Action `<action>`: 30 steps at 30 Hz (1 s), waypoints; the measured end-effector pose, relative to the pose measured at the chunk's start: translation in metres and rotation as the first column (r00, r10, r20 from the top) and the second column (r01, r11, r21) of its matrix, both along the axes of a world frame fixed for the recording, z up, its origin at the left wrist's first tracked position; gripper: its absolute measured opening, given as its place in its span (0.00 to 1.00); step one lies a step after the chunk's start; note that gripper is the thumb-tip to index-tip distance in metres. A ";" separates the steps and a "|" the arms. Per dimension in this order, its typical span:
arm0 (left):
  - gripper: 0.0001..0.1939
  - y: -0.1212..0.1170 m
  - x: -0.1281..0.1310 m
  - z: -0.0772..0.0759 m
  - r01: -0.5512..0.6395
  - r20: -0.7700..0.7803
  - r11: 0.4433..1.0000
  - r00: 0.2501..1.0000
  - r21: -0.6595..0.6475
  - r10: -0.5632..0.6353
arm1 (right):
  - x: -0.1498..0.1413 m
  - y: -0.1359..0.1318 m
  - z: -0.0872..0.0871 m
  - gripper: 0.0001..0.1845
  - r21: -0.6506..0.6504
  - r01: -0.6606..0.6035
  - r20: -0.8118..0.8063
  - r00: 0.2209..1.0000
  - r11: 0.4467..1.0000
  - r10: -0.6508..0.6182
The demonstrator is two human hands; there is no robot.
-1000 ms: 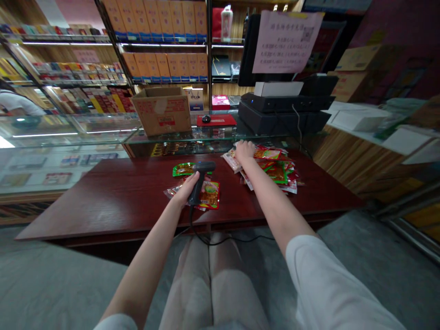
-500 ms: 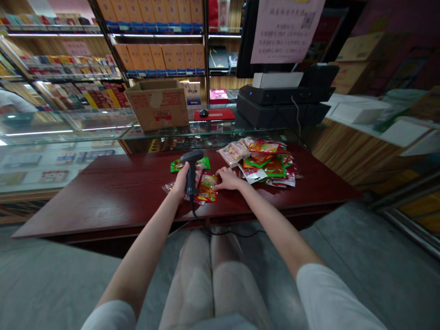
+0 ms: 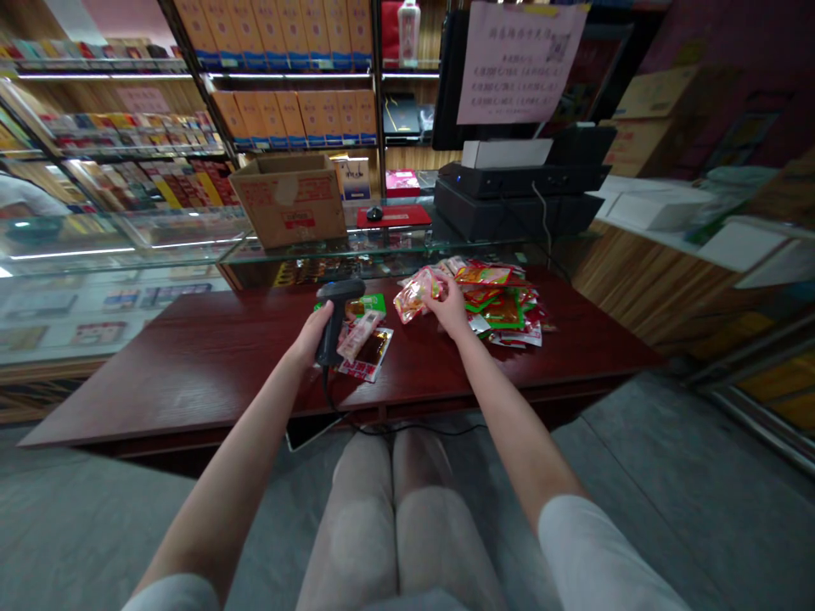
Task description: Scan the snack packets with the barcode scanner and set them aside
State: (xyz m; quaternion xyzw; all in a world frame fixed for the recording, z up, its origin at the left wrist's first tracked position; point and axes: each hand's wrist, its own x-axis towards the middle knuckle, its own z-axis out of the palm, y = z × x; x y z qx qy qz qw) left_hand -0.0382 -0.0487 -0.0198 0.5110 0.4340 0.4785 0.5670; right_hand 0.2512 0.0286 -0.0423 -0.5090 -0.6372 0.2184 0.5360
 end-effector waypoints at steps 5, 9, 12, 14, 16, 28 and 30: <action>0.35 0.001 0.021 0.010 0.141 -0.094 0.989 0.986 0.031 -0.138 | 0.017 0.008 0.011 0.18 0.060 0.048 -0.223 0.974 0.997 -0.033; 0.33 0.007 0.040 0.012 0.247 -0.058 0.969 0.968 0.027 -0.245 | 0.018 0.003 -0.002 0.19 0.050 0.129 -0.255 0.960 0.990 -0.112; 0.32 0.014 0.047 0.009 0.254 -0.052 0.967 0.966 0.021 -0.253 | 0.016 0.004 -0.013 0.22 0.049 0.147 -0.240 0.962 0.988 -0.131; 0.32 0.019 0.050 0.004 0.269 -0.061 0.963 0.961 0.011 -0.268 | 0.016 0.006 -0.017 0.23 0.048 0.157 -0.209 0.967 0.986 -0.144; 0.32 0.024 0.054 -0.003 0.274 -0.052 0.962 0.961 0.008 -0.273 | 0.016 0.008 -0.019 0.23 0.033 0.166 -0.153 0.975 0.986 -0.159; 0.31 0.007 0.060 -0.003 0.111 -0.191 0.992 0.977 0.058 -0.098 | 0.030 -0.003 0.006 0.24 0.096 0.290 0.035 0.955 0.952 -0.294; 0.29 0.003 0.058 -0.003 0.059 -0.197 0.996 0.979 0.072 -0.043 | 0.044 0.005 0.029 0.27 0.199 0.367 0.135 0.908 0.909 -0.396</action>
